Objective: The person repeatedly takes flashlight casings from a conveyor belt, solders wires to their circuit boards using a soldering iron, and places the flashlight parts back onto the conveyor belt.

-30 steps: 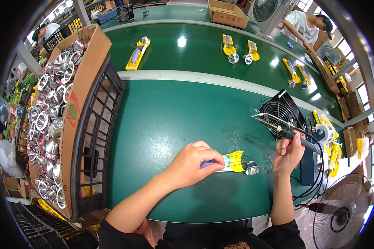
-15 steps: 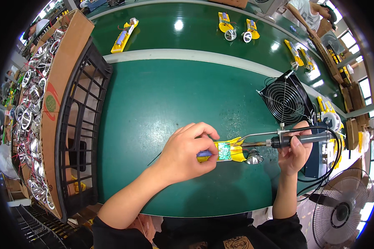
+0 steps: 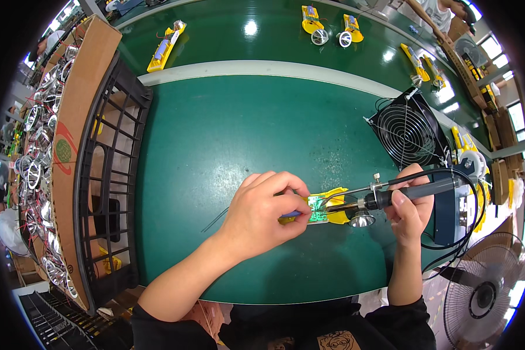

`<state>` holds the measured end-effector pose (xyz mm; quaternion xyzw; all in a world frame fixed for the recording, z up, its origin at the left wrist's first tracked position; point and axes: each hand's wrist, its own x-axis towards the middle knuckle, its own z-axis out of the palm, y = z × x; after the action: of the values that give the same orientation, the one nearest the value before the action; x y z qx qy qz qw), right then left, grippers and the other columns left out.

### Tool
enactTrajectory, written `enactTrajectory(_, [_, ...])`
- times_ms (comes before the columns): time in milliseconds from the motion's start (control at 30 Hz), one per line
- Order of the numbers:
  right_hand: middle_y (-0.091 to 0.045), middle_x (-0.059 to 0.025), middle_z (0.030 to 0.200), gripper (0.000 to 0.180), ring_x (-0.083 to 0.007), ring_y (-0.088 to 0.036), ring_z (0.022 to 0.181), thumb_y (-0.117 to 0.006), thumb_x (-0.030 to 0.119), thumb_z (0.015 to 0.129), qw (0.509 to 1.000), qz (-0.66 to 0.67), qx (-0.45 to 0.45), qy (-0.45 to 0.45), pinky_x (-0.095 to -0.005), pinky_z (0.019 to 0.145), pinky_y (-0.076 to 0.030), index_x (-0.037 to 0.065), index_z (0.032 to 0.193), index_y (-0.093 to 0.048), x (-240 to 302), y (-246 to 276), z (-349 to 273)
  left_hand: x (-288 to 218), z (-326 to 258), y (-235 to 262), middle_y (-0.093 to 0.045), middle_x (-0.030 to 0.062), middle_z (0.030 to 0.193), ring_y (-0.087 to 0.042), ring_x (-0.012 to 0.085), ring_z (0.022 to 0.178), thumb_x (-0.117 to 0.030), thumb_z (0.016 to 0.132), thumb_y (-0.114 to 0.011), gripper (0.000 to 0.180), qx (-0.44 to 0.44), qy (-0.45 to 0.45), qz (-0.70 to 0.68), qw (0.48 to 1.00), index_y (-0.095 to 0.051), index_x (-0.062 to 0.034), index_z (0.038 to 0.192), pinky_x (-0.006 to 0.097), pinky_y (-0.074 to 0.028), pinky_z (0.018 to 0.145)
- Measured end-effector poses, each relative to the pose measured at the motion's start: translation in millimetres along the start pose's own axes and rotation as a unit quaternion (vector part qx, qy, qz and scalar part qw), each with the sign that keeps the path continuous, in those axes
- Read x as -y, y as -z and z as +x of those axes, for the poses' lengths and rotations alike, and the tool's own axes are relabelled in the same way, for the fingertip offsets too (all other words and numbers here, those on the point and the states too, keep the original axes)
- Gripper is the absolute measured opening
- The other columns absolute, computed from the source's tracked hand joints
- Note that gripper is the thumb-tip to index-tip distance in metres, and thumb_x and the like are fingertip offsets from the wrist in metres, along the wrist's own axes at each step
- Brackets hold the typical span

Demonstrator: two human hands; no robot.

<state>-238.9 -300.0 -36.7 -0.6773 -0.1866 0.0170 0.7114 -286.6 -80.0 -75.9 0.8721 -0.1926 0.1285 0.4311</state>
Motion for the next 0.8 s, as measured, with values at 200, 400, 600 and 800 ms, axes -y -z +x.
enactTrajectory(200, [-0.043,-0.0053,0.068,0.012,-0.0058,-0.039,0.043,-0.053,0.004,0.07,1.0,-0.006,0.01,-0.009,-0.0176,0.038,-0.03,-0.002,0.075,-0.044,-0.3,-1.2,0.0,2.1,-0.2,-2.3,-0.053,-0.0058,0.077,-0.049,0.0131,0.065,-0.007,0.057,-0.066,0.01,-0.002,0.016,-0.018,1.0,-0.057,-0.0099,0.061,0.028,-0.036,0.062])
enactTrajectory(400, [-0.043,-0.0054,0.068,0.012,-0.0057,-0.039,0.043,-0.053,0.004,0.07,1.0,-0.014,0.011,-0.011,-0.0177,0.039,-0.031,-0.002,0.075,-0.044,0.5,-2.2,-0.4,1.7,-0.2,-1.8,-0.053,-0.0057,0.075,-0.049,0.0137,0.066,-0.008,0.058,-0.066,0.009,0.004,0.026,-0.024,0.999,-0.057,-0.0099,0.061,0.028,-0.036,0.061])
enactTrajectory(600, [-0.043,-0.0054,0.069,0.012,-0.0057,-0.039,0.043,-0.053,0.004,0.071,1.0,-0.013,0.011,-0.012,-0.0176,0.039,-0.031,-0.002,0.075,-0.044,-0.6,-2.2,-0.8,2.1,-0.5,-2.6,-0.053,-0.0056,0.074,-0.049,0.0143,0.066,-0.008,0.058,-0.066,0.009,0.004,0.03,-0.028,0.999,-0.057,-0.0097,0.06,0.028,-0.037,0.06])
enactTrajectory(800, [-0.042,-0.0039,0.065,0.018,-0.0042,-0.036,0.039,-0.055,0.012,0.067,0.999,-0.032,-0.035,-0.007,-0.0159,0.035,-0.028,-0.001,0.073,-0.043,-1.2,-5.5,-0.2,2.5,1.1,-2.3,-0.056,-0.0008,0.071,-0.051,0.0158,0.061,-0.002,0.054,-0.067,0.012,-0.006,0.014,-0.028,0.999,-0.059,-0.0069,0.062,0.027,-0.04,0.057])
